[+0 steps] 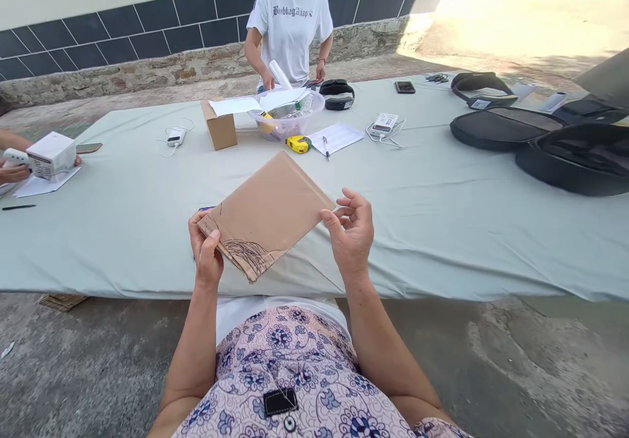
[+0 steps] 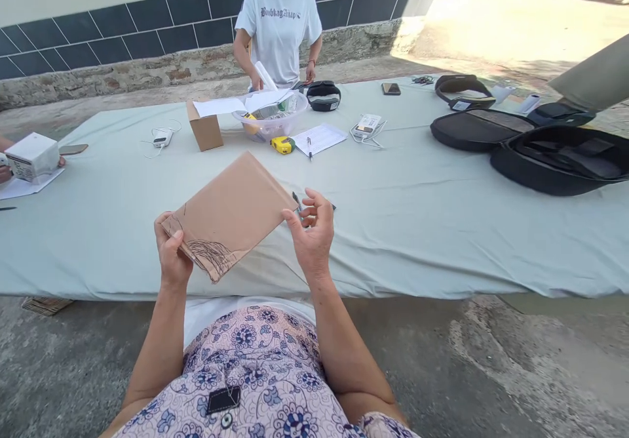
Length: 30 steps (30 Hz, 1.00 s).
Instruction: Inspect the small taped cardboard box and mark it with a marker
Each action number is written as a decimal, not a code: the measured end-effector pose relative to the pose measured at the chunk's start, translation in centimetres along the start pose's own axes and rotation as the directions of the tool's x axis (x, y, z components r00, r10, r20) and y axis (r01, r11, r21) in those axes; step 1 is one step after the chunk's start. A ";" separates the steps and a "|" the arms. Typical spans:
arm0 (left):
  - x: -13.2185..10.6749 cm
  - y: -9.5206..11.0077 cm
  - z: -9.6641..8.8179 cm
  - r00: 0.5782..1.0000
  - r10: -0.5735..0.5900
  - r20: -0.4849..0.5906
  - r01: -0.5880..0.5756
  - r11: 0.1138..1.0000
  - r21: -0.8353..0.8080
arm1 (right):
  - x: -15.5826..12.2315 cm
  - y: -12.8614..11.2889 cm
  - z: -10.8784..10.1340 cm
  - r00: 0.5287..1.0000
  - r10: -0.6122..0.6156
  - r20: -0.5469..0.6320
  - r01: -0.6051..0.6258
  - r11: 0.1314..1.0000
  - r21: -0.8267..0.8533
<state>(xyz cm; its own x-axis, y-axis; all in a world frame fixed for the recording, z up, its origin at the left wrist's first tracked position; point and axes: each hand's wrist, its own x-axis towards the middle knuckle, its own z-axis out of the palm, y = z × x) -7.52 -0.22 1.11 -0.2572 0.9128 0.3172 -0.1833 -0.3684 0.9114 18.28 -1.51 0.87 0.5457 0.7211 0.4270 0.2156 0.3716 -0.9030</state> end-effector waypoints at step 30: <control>0.1 -1.0 -0.2 0.854 -0.402 0.331 0.510 0.771 -0.380 | 0.2 -4.9 -2.6 0.841 0.010 0.540 -0.130 0.974 0.184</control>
<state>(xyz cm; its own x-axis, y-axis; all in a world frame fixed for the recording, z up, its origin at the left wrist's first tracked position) -7.54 0.19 0.14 0.1684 0.9857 -0.0083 -0.6336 0.1147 0.7651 19.45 -4.69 5.32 0.0236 0.9264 0.3758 -0.0095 0.3761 -0.9265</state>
